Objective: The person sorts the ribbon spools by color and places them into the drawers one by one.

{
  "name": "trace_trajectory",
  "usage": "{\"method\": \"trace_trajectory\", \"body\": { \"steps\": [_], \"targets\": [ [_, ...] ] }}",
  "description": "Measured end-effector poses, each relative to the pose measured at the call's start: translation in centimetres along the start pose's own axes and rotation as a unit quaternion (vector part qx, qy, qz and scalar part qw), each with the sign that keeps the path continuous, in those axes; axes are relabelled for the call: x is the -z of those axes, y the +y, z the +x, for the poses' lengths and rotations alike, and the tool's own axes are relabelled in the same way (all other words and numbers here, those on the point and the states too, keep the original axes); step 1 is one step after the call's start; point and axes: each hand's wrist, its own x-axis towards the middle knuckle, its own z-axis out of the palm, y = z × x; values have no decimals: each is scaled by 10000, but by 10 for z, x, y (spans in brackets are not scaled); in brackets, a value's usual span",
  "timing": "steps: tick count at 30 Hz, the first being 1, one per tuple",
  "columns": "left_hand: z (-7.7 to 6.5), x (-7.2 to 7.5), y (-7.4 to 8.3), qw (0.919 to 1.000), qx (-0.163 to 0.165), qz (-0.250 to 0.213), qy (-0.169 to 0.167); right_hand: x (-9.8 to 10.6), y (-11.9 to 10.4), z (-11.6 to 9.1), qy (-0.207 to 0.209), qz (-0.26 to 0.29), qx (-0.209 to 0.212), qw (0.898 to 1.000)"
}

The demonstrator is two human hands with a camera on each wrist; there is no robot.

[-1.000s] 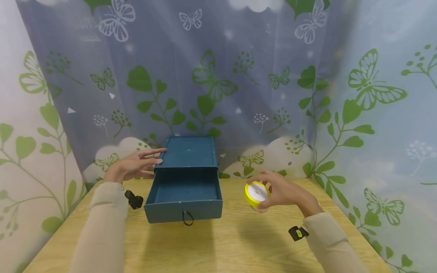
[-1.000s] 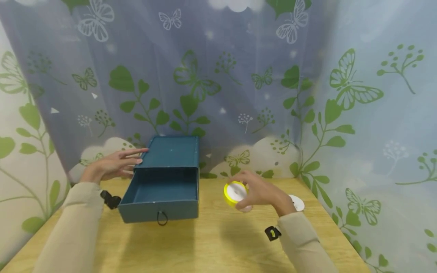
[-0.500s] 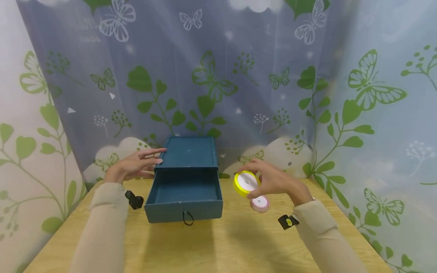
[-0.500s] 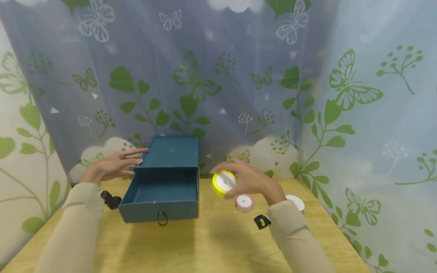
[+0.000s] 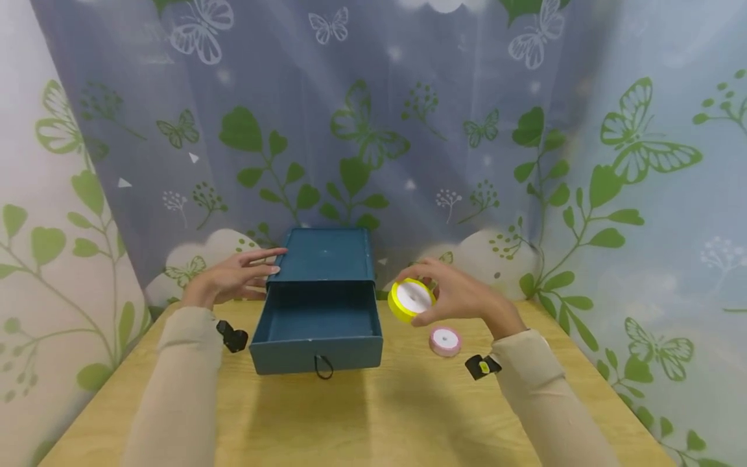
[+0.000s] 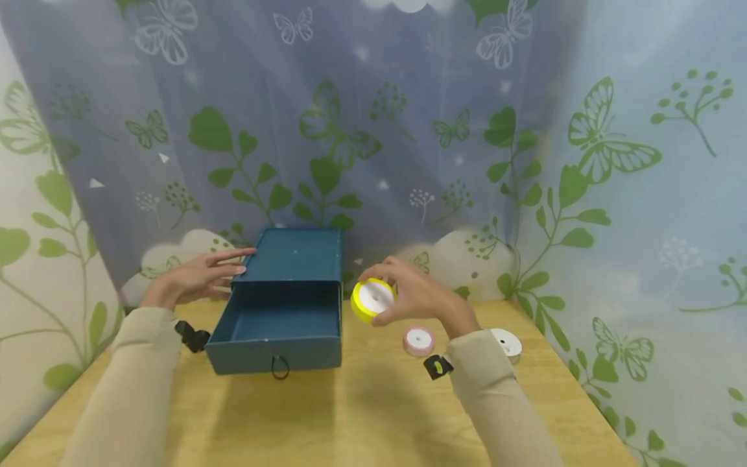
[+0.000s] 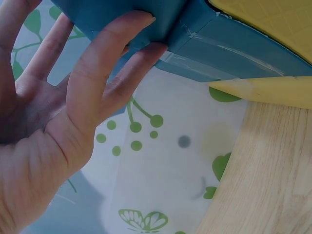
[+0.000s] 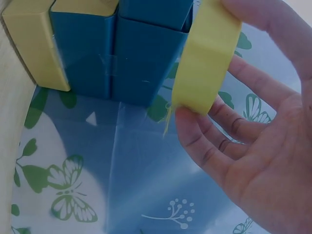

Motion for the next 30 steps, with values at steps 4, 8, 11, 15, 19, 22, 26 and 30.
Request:
{"method": "trace_trajectory", "body": {
  "steps": [4,8,11,15,19,22,26,30],
  "targets": [
    [1,0,0,10000,-35,-52,-7,4,-6,1,-7,4,-35,10000],
    [0,0,0,10000,-34,-26,-10,6,-11,3,-30,-60,-40,10000],
    [0,0,0,10000,-17,3,-17,8,-14,5,-84,-106,-21,9999],
    [1,0,0,10000,8,19,-23,12,-19,10,-157,-150,-43,9998],
    [0,0,2,10000,18,38,-12,16,-28,18,-176,-289,40,9994],
    [-1,0,2,10000,46,35,-4,18,-35,24,-194,-423,108,9989],
    [0,0,2,10000,76,49,12,20,-41,31,-264,-570,99,9980],
    [0,-1,1,10000,67,51,14,21,-46,37,-348,-665,118,9971]
  ]
}}
